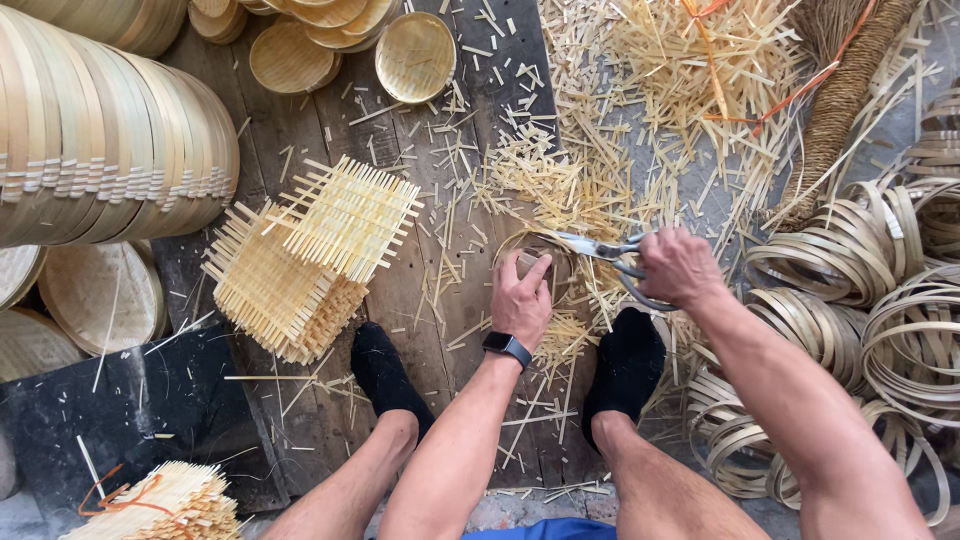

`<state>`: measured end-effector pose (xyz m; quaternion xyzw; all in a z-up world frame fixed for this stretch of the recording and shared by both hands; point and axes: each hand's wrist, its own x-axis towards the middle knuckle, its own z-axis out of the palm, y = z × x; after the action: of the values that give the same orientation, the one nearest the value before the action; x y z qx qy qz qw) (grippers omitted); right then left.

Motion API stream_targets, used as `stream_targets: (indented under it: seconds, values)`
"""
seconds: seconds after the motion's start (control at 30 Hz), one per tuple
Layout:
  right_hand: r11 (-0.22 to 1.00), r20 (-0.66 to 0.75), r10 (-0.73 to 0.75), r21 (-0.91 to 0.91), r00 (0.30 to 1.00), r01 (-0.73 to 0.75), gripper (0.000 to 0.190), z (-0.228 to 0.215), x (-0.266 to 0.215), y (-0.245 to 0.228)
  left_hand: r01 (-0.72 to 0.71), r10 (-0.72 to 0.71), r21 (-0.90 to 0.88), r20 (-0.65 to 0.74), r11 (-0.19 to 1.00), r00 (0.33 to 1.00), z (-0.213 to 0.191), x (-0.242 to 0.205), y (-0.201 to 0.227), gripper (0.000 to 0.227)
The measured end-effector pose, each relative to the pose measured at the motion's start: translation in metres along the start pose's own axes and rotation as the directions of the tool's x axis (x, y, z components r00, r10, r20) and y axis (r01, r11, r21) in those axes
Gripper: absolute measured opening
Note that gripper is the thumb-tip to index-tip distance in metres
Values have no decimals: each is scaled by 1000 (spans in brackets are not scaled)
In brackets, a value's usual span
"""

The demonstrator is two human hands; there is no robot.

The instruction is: The person weaves small bamboo bowls by wrapping a flat woven bamboo mat around a wooden mold. They use shears to trim the excess bamboo strips from the edges of the mold and then remove the finished bowl to place it with others.

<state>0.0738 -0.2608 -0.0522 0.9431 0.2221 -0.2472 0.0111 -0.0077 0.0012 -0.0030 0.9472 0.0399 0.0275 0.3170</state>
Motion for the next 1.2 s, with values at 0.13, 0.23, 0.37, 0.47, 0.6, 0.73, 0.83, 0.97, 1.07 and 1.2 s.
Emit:
stream_targets:
  seconds: [0.13,0.23,0.37,0.47,0.6,0.73,0.83,0.97,1.07,1.2]
  values:
    - [998,-139,-45,-41,989,40,46,-8,-11,11,60,-63,-119,-15,991,998,-3,2,-1,63]
    - [998,-215,-67,-30,974,62,62,-34,-10,-12,1,7,-172,47,985,999,-7,4,-2,56]
    - [999,-161,-50,-22,986,47,51,-37,-5,-22,-6,40,-211,156,977,987,-17,11,-6,54]
    - [998,-45,-29,-53,999,27,30,-13,-3,-6,-45,86,-237,165,971,983,-21,13,-5,54]
    - [999,65,37,-9,997,-36,35,2,-8,19,-67,133,-248,261,966,956,-28,21,-8,57]
    - [992,-51,94,92,994,-89,55,-23,-17,30,-91,179,-283,303,955,936,-38,27,-6,56]
    - [994,-84,95,62,992,-90,56,-39,-21,9,-124,218,-289,321,949,922,-40,32,-6,56]
    - [1000,-103,-6,-2,995,6,60,-30,-18,-15,-125,222,-295,323,947,920,-41,31,-6,55]
    - [1000,-18,20,23,1000,-20,39,-11,-14,-10,-133,234,-305,324,943,917,-40,34,-8,56]
    - [976,115,145,149,983,-161,37,2,-15,7,-128,239,-331,319,935,917,-39,34,-9,57]
